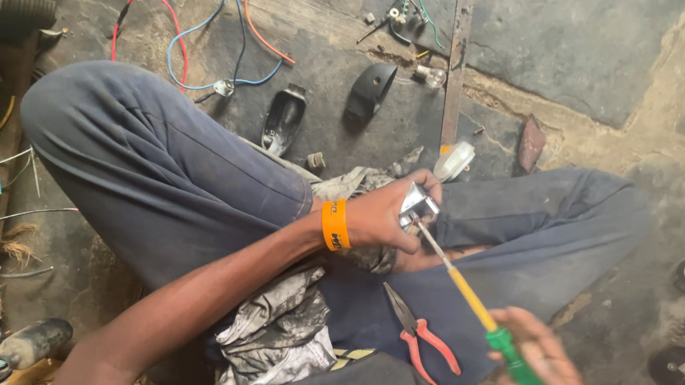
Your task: The person sits on the floor and uses pliers and a screwdriver to manipulate wires and screws on a small electrical component. They repeatedly tighten and loosen screws while adjusting wire connections.
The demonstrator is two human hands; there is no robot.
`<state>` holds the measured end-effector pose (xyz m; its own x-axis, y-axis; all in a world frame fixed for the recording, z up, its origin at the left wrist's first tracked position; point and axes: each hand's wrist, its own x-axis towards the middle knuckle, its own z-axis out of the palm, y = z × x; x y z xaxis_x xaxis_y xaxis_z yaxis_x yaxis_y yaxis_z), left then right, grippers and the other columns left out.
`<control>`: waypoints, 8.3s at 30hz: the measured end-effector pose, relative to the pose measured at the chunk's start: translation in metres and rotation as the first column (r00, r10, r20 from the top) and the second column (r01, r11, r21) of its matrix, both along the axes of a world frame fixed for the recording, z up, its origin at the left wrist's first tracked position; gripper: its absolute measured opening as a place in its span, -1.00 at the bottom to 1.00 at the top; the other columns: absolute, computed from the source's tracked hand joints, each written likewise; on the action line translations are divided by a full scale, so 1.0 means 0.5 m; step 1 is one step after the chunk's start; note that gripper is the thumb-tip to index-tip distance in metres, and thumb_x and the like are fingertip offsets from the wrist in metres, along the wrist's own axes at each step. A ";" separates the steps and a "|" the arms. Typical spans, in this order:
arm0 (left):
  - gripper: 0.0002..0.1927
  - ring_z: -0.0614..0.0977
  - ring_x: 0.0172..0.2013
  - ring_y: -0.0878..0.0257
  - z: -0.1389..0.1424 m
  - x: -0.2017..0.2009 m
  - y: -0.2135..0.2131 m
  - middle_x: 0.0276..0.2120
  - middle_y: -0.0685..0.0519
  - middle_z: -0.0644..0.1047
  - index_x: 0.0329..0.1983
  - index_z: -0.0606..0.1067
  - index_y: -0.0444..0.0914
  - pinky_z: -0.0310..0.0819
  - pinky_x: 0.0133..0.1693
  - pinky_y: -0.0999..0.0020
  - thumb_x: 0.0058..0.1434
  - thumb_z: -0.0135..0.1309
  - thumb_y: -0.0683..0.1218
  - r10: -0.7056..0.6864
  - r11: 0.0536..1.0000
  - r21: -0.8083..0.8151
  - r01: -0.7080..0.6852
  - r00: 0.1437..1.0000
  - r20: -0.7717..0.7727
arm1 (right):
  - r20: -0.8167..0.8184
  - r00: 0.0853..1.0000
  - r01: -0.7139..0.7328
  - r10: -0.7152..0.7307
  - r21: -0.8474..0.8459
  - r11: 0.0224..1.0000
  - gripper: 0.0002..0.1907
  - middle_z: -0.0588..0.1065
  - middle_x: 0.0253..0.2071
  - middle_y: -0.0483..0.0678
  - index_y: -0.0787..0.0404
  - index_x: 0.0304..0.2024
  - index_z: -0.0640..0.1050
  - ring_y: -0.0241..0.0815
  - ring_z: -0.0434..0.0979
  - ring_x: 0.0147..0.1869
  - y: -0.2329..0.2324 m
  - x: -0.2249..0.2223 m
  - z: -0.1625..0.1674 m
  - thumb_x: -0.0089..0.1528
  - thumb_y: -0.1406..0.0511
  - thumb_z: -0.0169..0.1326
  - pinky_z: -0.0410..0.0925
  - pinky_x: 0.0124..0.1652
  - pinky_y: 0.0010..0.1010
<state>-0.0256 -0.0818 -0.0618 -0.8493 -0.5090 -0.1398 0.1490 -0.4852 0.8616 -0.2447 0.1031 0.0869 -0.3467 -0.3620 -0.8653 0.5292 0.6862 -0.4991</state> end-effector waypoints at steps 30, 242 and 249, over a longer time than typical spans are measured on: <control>-0.44 0.43 -0.31 0.40 -0.012 0.018 -0.014 -0.36 0.17 0.36 0.00 0.30 -0.20 0.35 -0.30 0.47 -0.09 0.21 -0.27 -0.020 0.988 -0.144 0.048 0.982 0.188 | 0.097 0.942 -0.300 0.323 -0.198 0.933 -0.49 0.55 0.13 0.13 0.29 0.25 0.44 -0.12 0.65 0.00 0.099 0.016 -0.082 0.22 0.38 0.07 0.47 -0.14 -0.43; -0.46 0.59 -0.59 0.29 -0.068 -0.059 0.050 -0.48 0.00 0.50 -0.03 0.28 -0.26 0.38 -0.64 0.44 -0.07 0.19 -0.35 -0.165 0.973 0.183 0.139 0.977 0.134 | 0.238 0.871 -0.312 0.430 -0.408 0.858 -0.50 0.52 0.15 0.25 0.34 0.38 0.34 -0.24 0.65 -0.30 0.129 -0.013 -0.040 0.39 0.52 0.06 0.50 -0.33 -0.48; -0.46 0.59 -0.59 0.28 -0.059 -0.062 0.049 -0.47 -0.01 0.50 -0.04 0.29 -0.26 0.38 -0.66 0.42 -0.08 0.20 -0.35 -0.144 0.967 0.231 0.108 0.979 0.145 | -0.533 0.582 -0.674 0.614 0.107 0.731 -0.37 0.63 -0.03 0.16 0.20 0.28 0.54 -0.16 0.72 -0.18 0.141 -0.014 -0.063 0.12 0.48 0.24 0.53 -0.20 -0.50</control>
